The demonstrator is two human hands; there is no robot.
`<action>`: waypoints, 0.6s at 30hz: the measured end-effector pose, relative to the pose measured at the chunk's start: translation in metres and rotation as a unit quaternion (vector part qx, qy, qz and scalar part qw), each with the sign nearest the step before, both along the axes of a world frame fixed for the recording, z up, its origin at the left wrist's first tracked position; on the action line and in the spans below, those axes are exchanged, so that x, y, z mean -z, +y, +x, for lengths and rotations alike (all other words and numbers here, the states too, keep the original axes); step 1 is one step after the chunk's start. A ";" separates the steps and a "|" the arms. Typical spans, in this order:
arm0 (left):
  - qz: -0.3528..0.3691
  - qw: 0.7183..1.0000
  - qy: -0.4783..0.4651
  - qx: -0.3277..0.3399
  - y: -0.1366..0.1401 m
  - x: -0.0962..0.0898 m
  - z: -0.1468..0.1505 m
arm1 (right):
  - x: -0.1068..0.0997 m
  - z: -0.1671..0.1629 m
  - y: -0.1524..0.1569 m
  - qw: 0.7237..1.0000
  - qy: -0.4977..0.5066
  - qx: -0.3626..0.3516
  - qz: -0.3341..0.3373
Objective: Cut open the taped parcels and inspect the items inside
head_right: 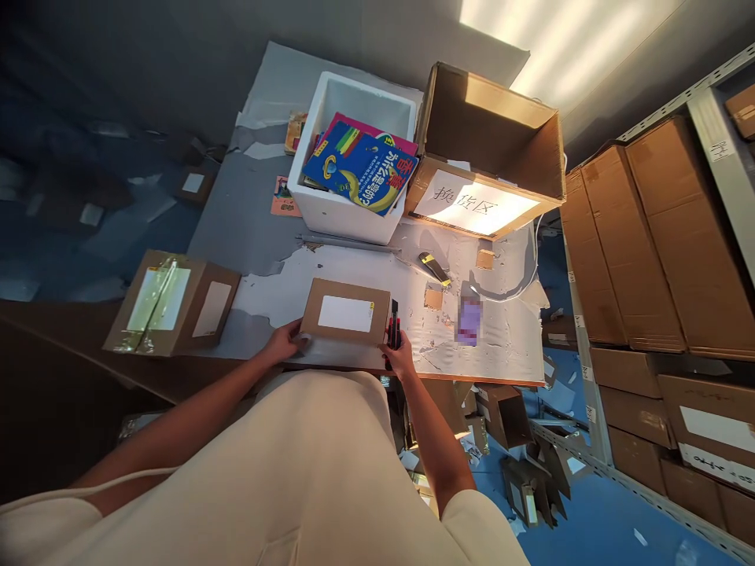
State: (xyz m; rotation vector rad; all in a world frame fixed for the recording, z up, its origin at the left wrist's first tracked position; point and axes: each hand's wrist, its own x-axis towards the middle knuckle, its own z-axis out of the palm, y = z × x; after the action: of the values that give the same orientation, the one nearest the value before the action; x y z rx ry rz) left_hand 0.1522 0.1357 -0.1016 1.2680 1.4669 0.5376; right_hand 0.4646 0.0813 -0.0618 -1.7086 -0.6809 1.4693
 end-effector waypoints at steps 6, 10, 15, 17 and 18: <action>0.055 0.998 0.011 0.018 0.002 -0.025 0.000 | -0.022 -0.007 0.008 0.998 -0.055 0.008 0.026; 0.101 0.979 0.178 0.013 0.019 -0.065 0.005 | -0.044 -0.006 0.038 0.982 -0.184 0.013 0.053; 0.167 0.960 0.225 0.021 0.030 -0.078 0.029 | -0.051 -0.002 0.074 0.942 -0.332 -0.038 0.035; 0.275 0.933 0.229 0.033 0.026 -0.074 0.037 | -0.055 0.000 0.079 0.921 -0.383 -0.063 0.031; 0.326 0.916 0.225 0.061 0.022 -0.070 0.041 | -0.059 0.000 0.080 0.907 -0.412 -0.080 0.039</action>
State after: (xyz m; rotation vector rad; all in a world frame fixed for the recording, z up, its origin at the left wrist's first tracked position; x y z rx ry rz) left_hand 0.1928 0.1582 -0.0315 2.1057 1.6243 0.7171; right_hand 0.4648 0.1615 -0.0026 -2.2395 -1.3190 0.7370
